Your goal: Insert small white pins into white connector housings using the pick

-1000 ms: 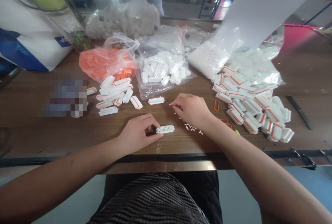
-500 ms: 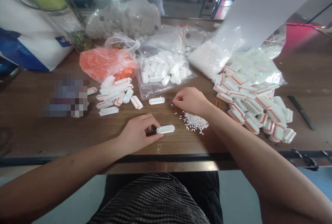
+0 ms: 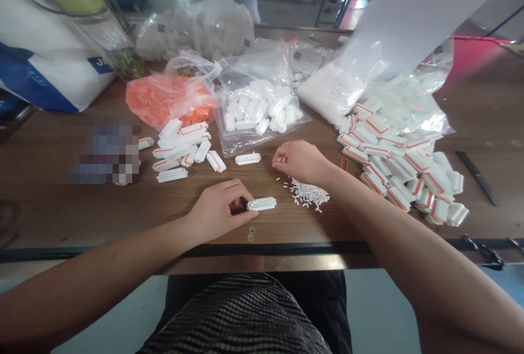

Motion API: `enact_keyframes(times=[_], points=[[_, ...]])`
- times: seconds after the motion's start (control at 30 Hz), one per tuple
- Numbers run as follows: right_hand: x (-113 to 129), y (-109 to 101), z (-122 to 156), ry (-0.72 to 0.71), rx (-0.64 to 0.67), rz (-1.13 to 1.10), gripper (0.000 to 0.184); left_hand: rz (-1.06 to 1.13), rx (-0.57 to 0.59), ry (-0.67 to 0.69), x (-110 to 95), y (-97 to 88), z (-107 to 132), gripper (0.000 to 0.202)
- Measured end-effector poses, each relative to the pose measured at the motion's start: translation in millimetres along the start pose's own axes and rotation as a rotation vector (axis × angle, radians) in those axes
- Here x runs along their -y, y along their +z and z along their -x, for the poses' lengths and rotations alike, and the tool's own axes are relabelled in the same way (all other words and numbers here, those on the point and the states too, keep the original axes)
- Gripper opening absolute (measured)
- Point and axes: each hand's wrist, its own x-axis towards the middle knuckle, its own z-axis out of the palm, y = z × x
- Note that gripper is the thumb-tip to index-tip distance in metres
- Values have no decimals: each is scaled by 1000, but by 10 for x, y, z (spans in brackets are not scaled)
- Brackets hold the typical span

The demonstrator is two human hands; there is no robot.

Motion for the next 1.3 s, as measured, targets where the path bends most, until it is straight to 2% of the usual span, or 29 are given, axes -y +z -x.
enact_keyframes(times=[0.07,0.13,0.23,0.33,0.5,0.77,0.93,1.2,1.3], points=[[72,6,102,10,-31,-121,14,-3,1,1,-2,-4,2,14],[185,27,255,-46,-51,-292,15,-9,4,6,2,-7,4,14],[373,84,502,-124,22,-388,15,-12,-1,17,12,-2,5,15],[480,163,649,-181,27,-339,14,-5,-10,22,16,6,1,14],[472,257,675,-265,-46,-214,14,6,-13,15,1,-2,-4,14],[504,230,736,-447,-77,60,28,3,-9,9,-11,0,-2,15],[464,230,777,-459,-149,-2,25,8,-11,-6,-3,8,-9,15],[545,365,871,-562,-310,230,22,12,-19,4,-1,3,0,12],[501,352,877,-536,-305,163,24,11,-12,-2,-6,-7,-1,12]])
